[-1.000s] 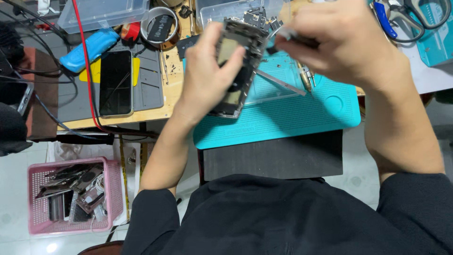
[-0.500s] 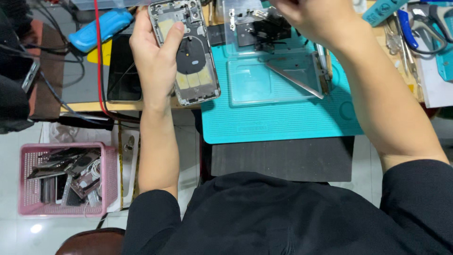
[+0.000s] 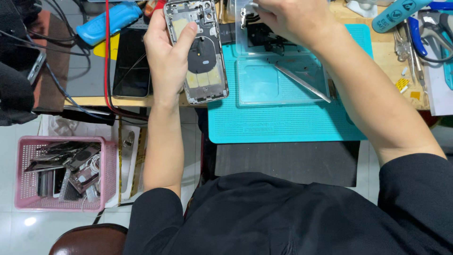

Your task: The person repairs a smartphone at a workbench, holding the opened phone frame in one hand while using a screwdriver and metal pry tools with the other hand to remove and reposition internal components. They set removed parts on the mat, pick up small screws and tools from the bench, and continue working on the phone's internals.

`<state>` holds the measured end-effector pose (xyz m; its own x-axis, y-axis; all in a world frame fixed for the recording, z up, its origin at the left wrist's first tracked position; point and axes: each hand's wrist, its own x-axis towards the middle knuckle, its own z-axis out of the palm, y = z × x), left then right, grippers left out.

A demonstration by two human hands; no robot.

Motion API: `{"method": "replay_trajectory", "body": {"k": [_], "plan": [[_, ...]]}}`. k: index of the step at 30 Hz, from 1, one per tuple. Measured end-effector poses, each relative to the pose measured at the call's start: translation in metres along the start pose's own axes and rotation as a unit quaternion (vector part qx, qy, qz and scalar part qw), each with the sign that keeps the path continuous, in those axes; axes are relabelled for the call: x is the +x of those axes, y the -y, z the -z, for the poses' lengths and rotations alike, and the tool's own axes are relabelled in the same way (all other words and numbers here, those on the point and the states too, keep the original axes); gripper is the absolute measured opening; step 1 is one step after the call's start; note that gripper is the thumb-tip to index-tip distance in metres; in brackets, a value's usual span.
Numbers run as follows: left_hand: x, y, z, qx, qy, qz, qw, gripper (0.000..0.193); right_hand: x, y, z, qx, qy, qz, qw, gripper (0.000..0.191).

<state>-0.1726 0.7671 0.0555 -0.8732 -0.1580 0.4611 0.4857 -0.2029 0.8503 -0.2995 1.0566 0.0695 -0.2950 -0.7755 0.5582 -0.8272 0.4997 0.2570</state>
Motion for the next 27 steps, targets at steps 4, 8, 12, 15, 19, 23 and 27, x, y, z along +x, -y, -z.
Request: {"method": "replay_trajectory", "body": {"k": [4, 8, 12, 15, 19, 23, 27], "plan": [[-0.002, 0.0, -0.005, 0.015, 0.006, 0.003, 1.0, 0.019, -0.002, 0.004, 0.007, -0.029, 0.037, 0.015, 0.999, 0.009], [0.0, -0.005, -0.013, 0.023, 0.002, 0.008, 1.0, 0.021, 0.001, 0.01, 0.015, -0.051, 0.037, 0.032, 0.998, 0.007], [0.001, -0.007, -0.023, 0.017, 0.007, 0.015, 1.0, 0.022, 0.004, 0.016, 0.028, -0.033, 0.027, 0.009, 0.999, 0.008], [0.001, -0.006, -0.033, 0.024, 0.02, 0.023, 0.999, 0.02, 0.0, 0.019, 0.043, 0.017, -0.015, -0.007, 1.0, 0.014], [0.003, 0.001, -0.06, 0.002, 0.063, 0.015, 0.998, 0.021, -0.016, 0.024, 0.071, 0.143, -0.071, -0.084, 0.984, 0.011], [0.013, 0.011, -0.096, -0.026, 0.11, 0.02, 0.993, 0.023, -0.04, 0.028, 0.102, 0.23, -0.055, -0.223, 0.946, 0.009], [0.017, 0.019, -0.128, -0.024, 0.122, 0.052, 0.991, 0.021, -0.066, 0.03, 0.128, 0.341, -0.049, -0.333, 0.877, 0.012]]}}
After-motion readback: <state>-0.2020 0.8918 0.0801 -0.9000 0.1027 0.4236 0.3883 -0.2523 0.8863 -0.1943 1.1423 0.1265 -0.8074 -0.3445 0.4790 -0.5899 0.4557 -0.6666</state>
